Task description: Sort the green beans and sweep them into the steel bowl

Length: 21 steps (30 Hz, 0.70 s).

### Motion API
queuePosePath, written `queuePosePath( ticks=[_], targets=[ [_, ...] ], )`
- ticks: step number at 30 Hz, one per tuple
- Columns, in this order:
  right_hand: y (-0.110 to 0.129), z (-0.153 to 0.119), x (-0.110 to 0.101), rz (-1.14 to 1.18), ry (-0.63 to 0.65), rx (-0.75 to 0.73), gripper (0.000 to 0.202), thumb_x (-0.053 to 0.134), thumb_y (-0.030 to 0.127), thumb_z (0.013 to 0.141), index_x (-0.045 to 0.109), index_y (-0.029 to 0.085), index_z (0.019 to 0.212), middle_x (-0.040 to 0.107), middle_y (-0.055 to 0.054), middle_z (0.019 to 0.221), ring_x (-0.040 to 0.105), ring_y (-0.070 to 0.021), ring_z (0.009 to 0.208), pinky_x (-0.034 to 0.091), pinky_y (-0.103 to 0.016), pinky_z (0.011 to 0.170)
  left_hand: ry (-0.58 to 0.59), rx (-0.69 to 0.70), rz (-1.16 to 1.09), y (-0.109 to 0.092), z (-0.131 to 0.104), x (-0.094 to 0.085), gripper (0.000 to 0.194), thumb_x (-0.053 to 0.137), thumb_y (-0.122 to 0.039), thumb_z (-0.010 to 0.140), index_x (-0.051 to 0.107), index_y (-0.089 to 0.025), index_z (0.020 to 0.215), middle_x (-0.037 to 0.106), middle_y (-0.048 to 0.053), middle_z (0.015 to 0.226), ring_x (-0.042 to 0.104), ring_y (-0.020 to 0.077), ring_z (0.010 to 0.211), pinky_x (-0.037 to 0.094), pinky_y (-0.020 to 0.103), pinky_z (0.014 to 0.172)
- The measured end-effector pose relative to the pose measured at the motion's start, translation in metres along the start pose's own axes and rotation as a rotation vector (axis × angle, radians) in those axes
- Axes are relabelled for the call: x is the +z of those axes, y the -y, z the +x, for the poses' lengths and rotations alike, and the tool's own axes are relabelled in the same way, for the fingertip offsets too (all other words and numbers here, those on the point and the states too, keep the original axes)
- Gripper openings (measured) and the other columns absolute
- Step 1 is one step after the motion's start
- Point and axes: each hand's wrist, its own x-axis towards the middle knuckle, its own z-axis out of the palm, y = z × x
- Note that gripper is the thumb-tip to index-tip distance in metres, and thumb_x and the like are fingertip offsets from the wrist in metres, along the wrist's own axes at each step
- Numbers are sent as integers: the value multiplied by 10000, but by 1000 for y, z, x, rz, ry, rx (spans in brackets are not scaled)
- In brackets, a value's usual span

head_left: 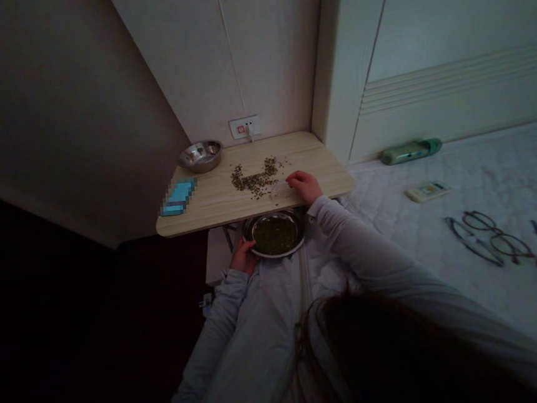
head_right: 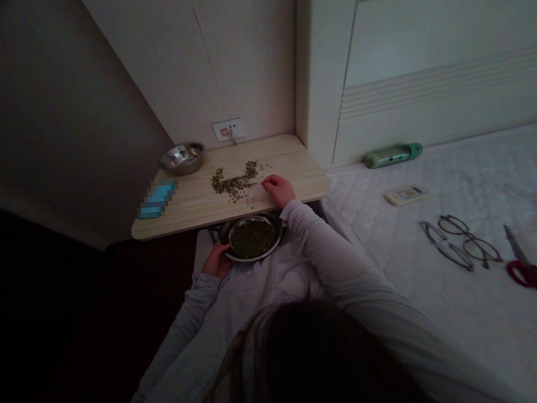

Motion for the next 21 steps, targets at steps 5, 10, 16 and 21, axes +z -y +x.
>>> queuePosePath(
  ticks=[5, 10, 16, 21],
  targets=[
    [1, -1, 0, 2, 1, 1, 188, 433, 285, 565, 549, 156, 639, 515, 28, 567, 447, -92, 582, 356, -248, 620, -7, -4, 0, 0, 1, -1, 436, 501, -87, 583, 469, -260, 982, 599, -21, 788, 532, 165, 810, 423, 334, 706],
    [0, 0, 0, 11, 3, -6, 175, 438, 274, 561, 547, 157, 632, 507, 33, 560, 447, -90, 575, 356, -248, 625, 14, 19, 0, 1, -1, -1, 409, 500, -98, 594, 471, -249, 973, 599, -18, 796, 533, 163, 807, 427, 322, 697],
    [-1, 0, 1, 30, 2, 2, 164, 438, 259, 555, 548, 161, 626, 514, 32, 577, 452, -92, 597, 361, -252, 645, 19, 28, 23, 1, -2, 1, 415, 502, -115, 596, 463, -254, 985, 597, -10, 838, 525, 171, 831, 429, 312, 687],
    [-2, 1, 1, 21, -3, 11, 166, 438, 266, 556, 548, 164, 628, 506, 36, 562, 444, -92, 585, 361, -254, 633, -13, 8, 41, 0, -1, 0, 399, 507, -121, 589, 473, -254, 964, 595, -14, 840, 527, 171, 829, 431, 316, 688]
  ],
)
